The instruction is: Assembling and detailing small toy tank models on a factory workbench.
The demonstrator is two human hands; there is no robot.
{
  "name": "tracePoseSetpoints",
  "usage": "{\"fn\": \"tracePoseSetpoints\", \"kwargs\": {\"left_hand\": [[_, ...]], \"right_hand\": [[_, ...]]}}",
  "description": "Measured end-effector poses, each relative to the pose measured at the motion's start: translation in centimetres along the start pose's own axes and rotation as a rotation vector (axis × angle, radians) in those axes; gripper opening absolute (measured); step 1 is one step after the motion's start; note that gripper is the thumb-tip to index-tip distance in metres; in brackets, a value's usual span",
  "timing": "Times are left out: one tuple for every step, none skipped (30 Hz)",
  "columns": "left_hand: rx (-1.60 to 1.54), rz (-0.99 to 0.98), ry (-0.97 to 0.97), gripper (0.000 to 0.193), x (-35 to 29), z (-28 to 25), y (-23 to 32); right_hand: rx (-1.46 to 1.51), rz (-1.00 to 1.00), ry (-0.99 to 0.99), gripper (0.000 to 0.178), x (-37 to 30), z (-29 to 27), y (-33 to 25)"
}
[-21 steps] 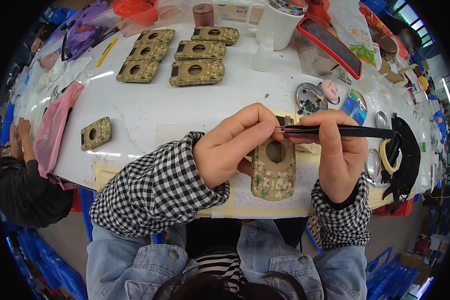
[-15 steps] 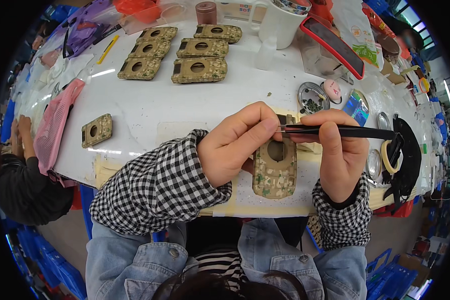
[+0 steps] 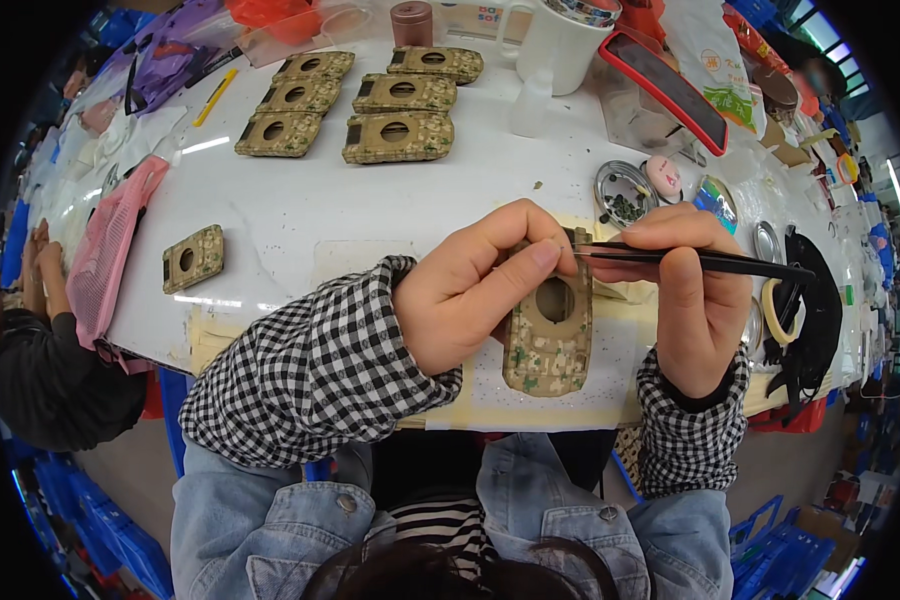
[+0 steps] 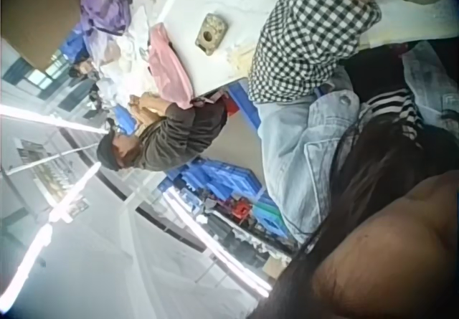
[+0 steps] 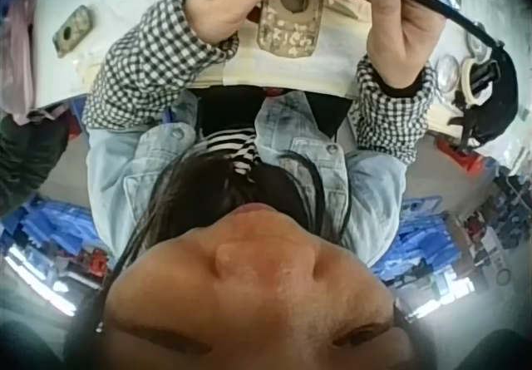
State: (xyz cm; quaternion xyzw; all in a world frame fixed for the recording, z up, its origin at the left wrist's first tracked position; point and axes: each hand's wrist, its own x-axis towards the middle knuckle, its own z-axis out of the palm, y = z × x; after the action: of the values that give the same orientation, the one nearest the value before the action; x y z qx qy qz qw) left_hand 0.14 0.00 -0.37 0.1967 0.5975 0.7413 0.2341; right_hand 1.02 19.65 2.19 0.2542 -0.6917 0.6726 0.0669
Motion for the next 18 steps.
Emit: {"fn": "tracePoseSetpoints", "kwargs": {"left_hand": [[0.016,0.011,-0.010,0.019,0.00,-0.04,0.05],[0.032,0.022,-0.020,0.019,0.00,-0.09,0.07],[0.046,0.044,-0.043,0.019,0.00,-0.15,0.03],[0.061,0.066,-0.067,0.019,-0.01,-0.23,-0.02],[0.075,0.088,-0.091,0.019,-0.05,-0.28,-0.04],[0.088,0.082,-0.096,0.019,-0.05,-0.32,0.00],[0.101,0.077,-0.101,0.019,-0.08,-0.34,0.11],[0.114,0.071,-0.106,0.018,-0.06,-0.31,0.16],[0.116,0.077,-0.101,0.018,-0.06,-0.28,0.11],[0.117,0.082,-0.096,0.018,-0.06,-0.23,0.04],[0.119,0.088,-0.091,0.018,-0.06,-0.22,-0.02],[0.141,0.088,-0.092,0.018,-0.06,-0.25,-0.05],[0.164,0.088,-0.093,0.017,-0.04,-0.31,-0.06],[0.187,0.087,-0.093,0.017,-0.04,-0.34,-0.07],[0.188,0.085,-0.092,0.017,-0.05,-0.33,-0.07],[0.190,0.082,-0.090,0.017,-0.08,-0.29,-0.03],[0.191,0.080,-0.089,0.017,-0.08,-0.26,0.01],[0.192,0.074,-0.089,0.017,-0.10,-0.26,0.08]], "right_hand": [[-0.002,0.000,-0.007,0.023,0.02,-0.12,-0.01],[-0.003,0.000,-0.014,0.023,0.04,-0.23,-0.01],[0.004,0.011,-0.024,0.023,0.04,-0.34,-0.04],[0.011,0.022,-0.035,0.022,0.06,-0.44,-0.06],[0.018,0.032,-0.045,0.022,0.04,-0.52,-0.09],[0.020,0.041,-0.049,0.022,0.02,-0.57,-0.08],[0.023,0.049,-0.054,0.022,-0.02,-0.58,-0.06],[0.026,0.057,-0.058,0.022,-0.05,-0.62,-0.06],[0.032,0.055,-0.072,0.022,-0.01,-0.66,-0.01],[0.038,0.052,-0.087,0.022,0.05,-0.71,0.04],[0.044,0.049,-0.101,0.021,0.08,-0.73,0.07],[0.055,0.056,-0.097,0.021,0.05,-0.70,0.06],[0.066,0.064,-0.092,0.021,0.01,-0.64,0.05],[0.076,0.071,-0.088,0.021,-0.01,-0.59,0.05],[0.077,0.072,-0.088,0.021,-0.03,-0.56,0.08],[0.078,0.074,-0.088,0.021,-0.05,-0.53,0.11],[0.079,0.076,-0.088,0.020,-0.08,-0.52,0.14],[0.083,0.081,-0.089,0.020,-0.08,-0.51,0.12]]}}
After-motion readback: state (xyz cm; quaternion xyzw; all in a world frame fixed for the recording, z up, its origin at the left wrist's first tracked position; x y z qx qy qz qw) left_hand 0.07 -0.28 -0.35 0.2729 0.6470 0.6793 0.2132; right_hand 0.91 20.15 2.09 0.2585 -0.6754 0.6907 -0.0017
